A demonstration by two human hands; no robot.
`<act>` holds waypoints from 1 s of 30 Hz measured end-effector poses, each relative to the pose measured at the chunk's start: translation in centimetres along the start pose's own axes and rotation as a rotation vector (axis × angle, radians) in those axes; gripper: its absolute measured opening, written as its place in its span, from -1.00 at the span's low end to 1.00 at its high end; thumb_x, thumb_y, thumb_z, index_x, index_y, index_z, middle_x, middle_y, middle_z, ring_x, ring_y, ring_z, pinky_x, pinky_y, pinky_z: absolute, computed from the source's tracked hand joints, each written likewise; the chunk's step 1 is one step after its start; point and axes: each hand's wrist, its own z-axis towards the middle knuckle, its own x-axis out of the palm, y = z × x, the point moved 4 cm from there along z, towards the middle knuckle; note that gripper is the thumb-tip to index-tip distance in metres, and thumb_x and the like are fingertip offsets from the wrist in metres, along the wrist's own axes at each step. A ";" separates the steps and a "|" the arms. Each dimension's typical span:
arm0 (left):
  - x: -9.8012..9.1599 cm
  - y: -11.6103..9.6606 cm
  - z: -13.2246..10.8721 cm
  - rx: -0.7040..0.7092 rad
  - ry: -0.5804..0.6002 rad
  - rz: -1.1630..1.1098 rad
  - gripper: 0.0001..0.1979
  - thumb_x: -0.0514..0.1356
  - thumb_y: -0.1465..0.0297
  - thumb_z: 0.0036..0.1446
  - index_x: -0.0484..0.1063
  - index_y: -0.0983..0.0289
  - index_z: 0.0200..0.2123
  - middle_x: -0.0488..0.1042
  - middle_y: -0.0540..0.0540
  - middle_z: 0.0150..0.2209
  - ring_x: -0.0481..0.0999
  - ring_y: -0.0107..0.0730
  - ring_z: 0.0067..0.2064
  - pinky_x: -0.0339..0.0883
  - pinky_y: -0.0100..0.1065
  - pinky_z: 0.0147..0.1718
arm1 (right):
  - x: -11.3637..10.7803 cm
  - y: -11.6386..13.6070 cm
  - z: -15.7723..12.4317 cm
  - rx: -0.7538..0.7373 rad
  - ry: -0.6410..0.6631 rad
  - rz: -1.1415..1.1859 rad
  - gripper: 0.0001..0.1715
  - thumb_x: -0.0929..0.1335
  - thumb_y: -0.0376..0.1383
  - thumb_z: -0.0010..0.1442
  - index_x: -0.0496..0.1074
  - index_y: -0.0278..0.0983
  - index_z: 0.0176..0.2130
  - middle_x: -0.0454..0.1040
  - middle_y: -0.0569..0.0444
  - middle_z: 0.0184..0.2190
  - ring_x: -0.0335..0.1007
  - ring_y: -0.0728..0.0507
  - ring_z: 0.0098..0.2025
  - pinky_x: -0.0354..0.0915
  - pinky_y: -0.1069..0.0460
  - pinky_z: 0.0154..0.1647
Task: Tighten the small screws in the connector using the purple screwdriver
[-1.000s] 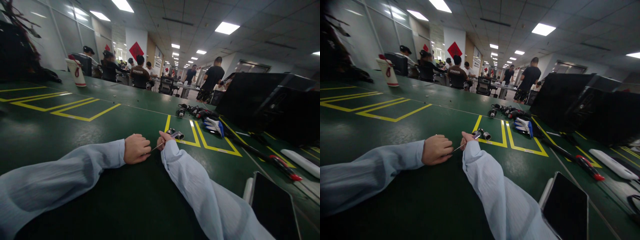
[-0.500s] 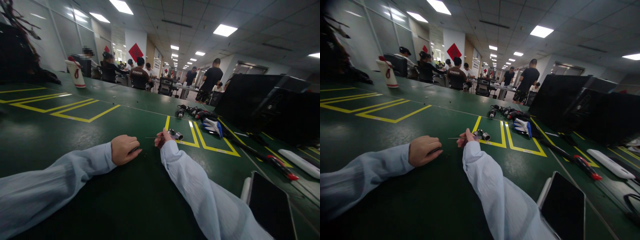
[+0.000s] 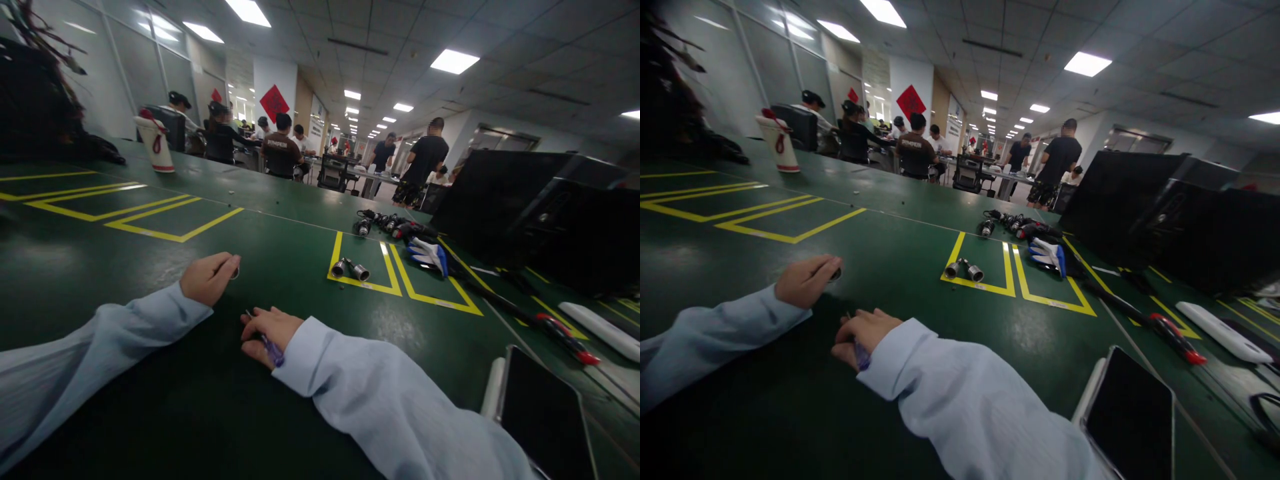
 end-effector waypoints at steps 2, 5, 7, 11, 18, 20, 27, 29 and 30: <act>0.1 0.4 0.2 -0.030 0.018 -0.010 -0.62 -0.16 0.20 0.14 0.24 0.23 -0.60 0.31 0.01 -0.62 0.33 -0.37 -0.53 0.13 -0.38 -0.53 | 0.5 1.6 0.1 -0.055 0.078 -0.085 -0.77 0.28 -0.24 0.14 0.34 -0.28 -0.19 0.30 -0.13 0.09 0.12 -0.22 0.19 0.10 -0.20 0.12; 0.4 0.8 0.5 -0.043 0.035 -0.009 -0.60 -0.16 0.17 0.12 0.25 0.23 -0.60 0.31 0.02 -0.62 0.34 -0.36 -0.54 0.13 -0.36 -0.53 | 1.6 3.5 -0.2 -0.146 0.131 -0.143 -0.67 0.27 -0.17 0.15 0.34 -0.30 -0.13 0.21 -0.16 0.15 0.08 -0.25 0.20 0.12 -0.18 0.12; 0.6 0.9 0.6 -0.048 0.046 -0.010 -0.58 -0.16 0.14 0.12 0.26 0.23 -0.60 0.33 0.02 -0.62 0.34 -0.36 -0.53 0.14 -0.37 -0.52 | 2.3 4.2 -0.5 -0.172 0.124 -0.156 -0.63 0.26 -0.15 0.16 0.34 -0.32 -0.11 0.18 -0.17 0.17 0.03 -0.26 0.22 0.08 -0.17 0.15; 1.0 0.9 0.5 -0.050 0.102 -0.014 -0.58 -0.15 0.12 0.11 0.29 0.25 -0.55 0.36 0.02 -0.58 0.36 -0.36 -0.50 0.17 -0.37 -0.48 | 2.2 4.7 -1.2 -0.146 -0.017 -0.088 -0.67 0.27 -0.18 0.16 0.37 -0.31 -0.12 0.27 -0.11 0.12 0.10 -0.27 0.19 0.05 -0.19 0.16; 1.5 1.2 0.3 -0.034 0.021 0.010 -0.68 0.01 0.14 0.00 0.30 0.27 -0.34 0.41 0.10 -0.38 0.39 -0.30 -0.38 0.26 -0.33 -0.40 | -1.5 0.5 -2.1 0.103 -0.636 0.758 -0.55 0.19 -0.06 0.16 0.48 -0.31 -0.28 0.54 -0.02 -0.39 0.46 -0.07 -0.39 0.36 0.03 -0.33; 1.7 1.2 0.4 0.010 0.044 0.017 -0.68 0.03 0.16 -0.01 0.29 0.29 -0.31 0.42 0.15 -0.33 0.40 -0.26 -0.33 0.29 -0.29 -0.36 | -1.8 -1.6 -2.0 0.293 -0.655 0.985 -0.50 0.25 0.02 0.08 0.44 -0.30 -0.59 0.38 0.12 -0.74 0.26 0.02 -0.70 0.21 0.11 -0.64; 1.8 0.6 0.4 0.218 0.047 0.072 -0.57 0.05 0.08 0.02 0.36 0.33 -0.25 0.46 0.23 -0.27 0.43 -0.14 -0.22 0.28 -0.17 -0.20 | -1.9 -4.1 -0.9 0.337 -0.593 1.215 -0.33 0.32 0.12 -0.08 0.18 -0.26 -0.89 0.09 0.20 -0.95 -0.03 0.09 -0.85 -0.06 0.10 -0.77; 1.6 0.1 0.0 0.259 0.040 0.076 -0.58 0.07 0.09 0.02 0.38 0.31 -0.22 0.46 0.22 -0.23 0.42 -0.13 -0.18 0.26 -0.16 -0.15 | -1.2 -3.7 -0.6 0.315 -0.528 1.225 -0.32 0.31 0.14 -0.08 0.18 -0.26 -0.88 0.09 0.20 -0.95 -0.03 0.09 -0.84 -0.08 0.10 -0.77; 1.6 -0.1 -0.2 0.257 0.044 0.054 -0.58 0.08 0.10 0.02 0.38 0.31 -0.19 0.45 0.22 -0.21 0.42 -0.15 -0.17 0.27 -0.18 -0.15 | -0.9 -3.4 -0.5 0.298 -0.483 1.223 -0.31 0.30 0.16 -0.08 0.17 -0.26 -0.88 0.08 0.20 -0.95 -0.04 0.09 -0.84 -0.09 0.10 -0.77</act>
